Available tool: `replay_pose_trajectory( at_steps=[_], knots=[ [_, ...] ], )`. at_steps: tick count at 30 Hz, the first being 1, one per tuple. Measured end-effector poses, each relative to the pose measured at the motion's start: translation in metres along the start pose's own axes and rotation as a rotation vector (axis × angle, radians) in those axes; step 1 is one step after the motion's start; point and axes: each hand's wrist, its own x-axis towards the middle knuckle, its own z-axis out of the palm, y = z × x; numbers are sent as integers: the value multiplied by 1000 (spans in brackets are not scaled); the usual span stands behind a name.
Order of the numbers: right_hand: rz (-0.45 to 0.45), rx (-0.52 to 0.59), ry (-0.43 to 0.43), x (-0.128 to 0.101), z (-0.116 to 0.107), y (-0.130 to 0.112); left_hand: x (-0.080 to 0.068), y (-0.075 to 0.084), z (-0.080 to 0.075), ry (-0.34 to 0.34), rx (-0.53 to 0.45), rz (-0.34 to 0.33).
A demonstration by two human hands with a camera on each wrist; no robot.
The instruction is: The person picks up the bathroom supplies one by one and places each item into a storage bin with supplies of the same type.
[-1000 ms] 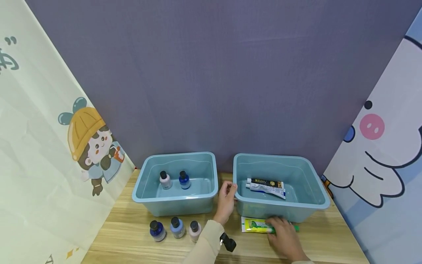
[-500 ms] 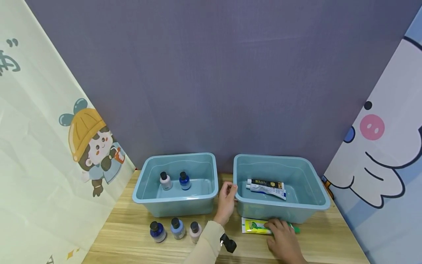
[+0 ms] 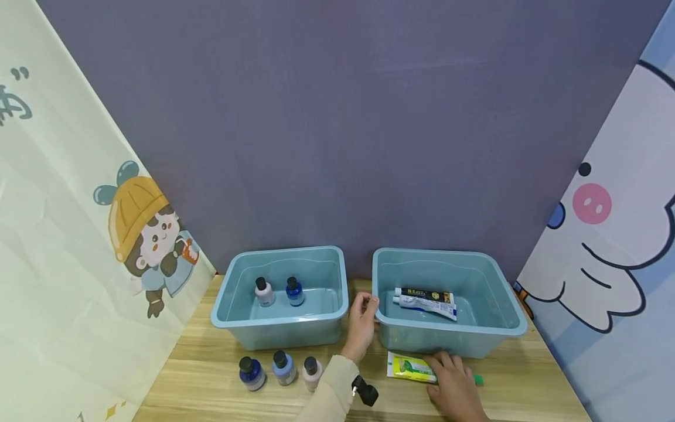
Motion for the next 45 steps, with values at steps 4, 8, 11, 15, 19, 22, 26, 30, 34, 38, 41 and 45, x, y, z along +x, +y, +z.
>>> replay_pose_trajectory(
  at_steps=[4, 8, 11, 15, 19, 22, 26, 30, 34, 38, 41, 45],
  knots=[
    [13, 1, -22, 1, 0, 0, 0, -2, 0, -4, 5, -5],
    [18, 8, -50, 2, -1, -1, 0, -4, 0, -7, 10, -5],
    [13, 17, -58, 2, -2, -1, -1, -4, -1, -6, 2, 0],
    [4, 29, -68, 2, -3, -1, -2, -1, -1, -6, -15, 0],
    [4, 39, -89, 3, -6, -2, -2, -1, -1, -9, -21, 0],
    [13, 42, -104, 5, -6, -3, -2, -2, -1, -13, -20, -3],
    [16, 34, -103, 6, -6, -3, -1, -2, -2, -20, -15, -10],
    [5, 23, -78, 5, -5, -4, -1, -1, -3, -19, -9, -3],
    [-7, 10, -49, 4, -4, -4, -1, 0, -3, -13, -8, 5],
    [-18, 1, -26, 2, -3, -3, -1, 0, -2, -19, -15, 6],
    [-23, 2, -6, 0, -2, -2, -1, 0, -2, -21, -19, 6],
    [-17, 6, -1, -1, -2, -2, -1, -1, -2, -18, -20, 9]
  ],
)
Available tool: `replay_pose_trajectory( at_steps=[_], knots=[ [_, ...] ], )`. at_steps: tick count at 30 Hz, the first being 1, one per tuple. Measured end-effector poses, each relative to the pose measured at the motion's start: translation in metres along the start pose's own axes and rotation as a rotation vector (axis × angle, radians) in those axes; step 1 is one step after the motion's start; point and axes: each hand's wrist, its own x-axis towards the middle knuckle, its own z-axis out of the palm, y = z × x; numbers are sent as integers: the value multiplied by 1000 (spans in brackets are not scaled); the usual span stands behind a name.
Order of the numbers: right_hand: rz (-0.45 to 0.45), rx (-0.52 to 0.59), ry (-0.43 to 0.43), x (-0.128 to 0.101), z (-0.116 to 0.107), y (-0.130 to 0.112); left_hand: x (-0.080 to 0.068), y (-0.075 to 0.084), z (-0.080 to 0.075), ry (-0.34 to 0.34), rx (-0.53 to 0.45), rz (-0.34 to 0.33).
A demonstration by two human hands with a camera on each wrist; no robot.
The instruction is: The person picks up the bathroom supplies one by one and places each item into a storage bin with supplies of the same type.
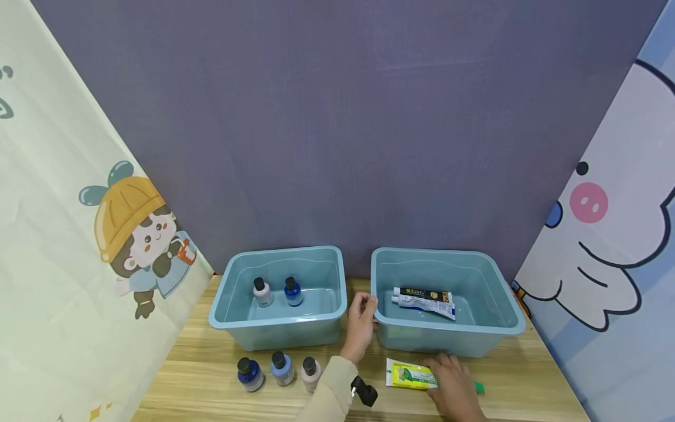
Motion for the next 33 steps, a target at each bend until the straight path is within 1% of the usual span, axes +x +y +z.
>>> replay_pose_trajectory(
  at_steps=[7, 10, 16, 23, 33],
  knots=[
    [46, 19, -60, 1, -1, 1, 0, -1, 1, 3, 1, 7],
    [54, 33, -67, 1, -1, 2, 0, 0, 1, 4, -1, 3],
    [38, 23, -48, -2, -1, 4, 1, -1, 1, 9, 2, -7],
    [33, 19, -38, -4, -3, 8, 1, -1, 2, 30, 11, 8],
    [10, 27, -10, -6, -11, 8, 1, 0, 2, 33, 24, 8]
  ],
)
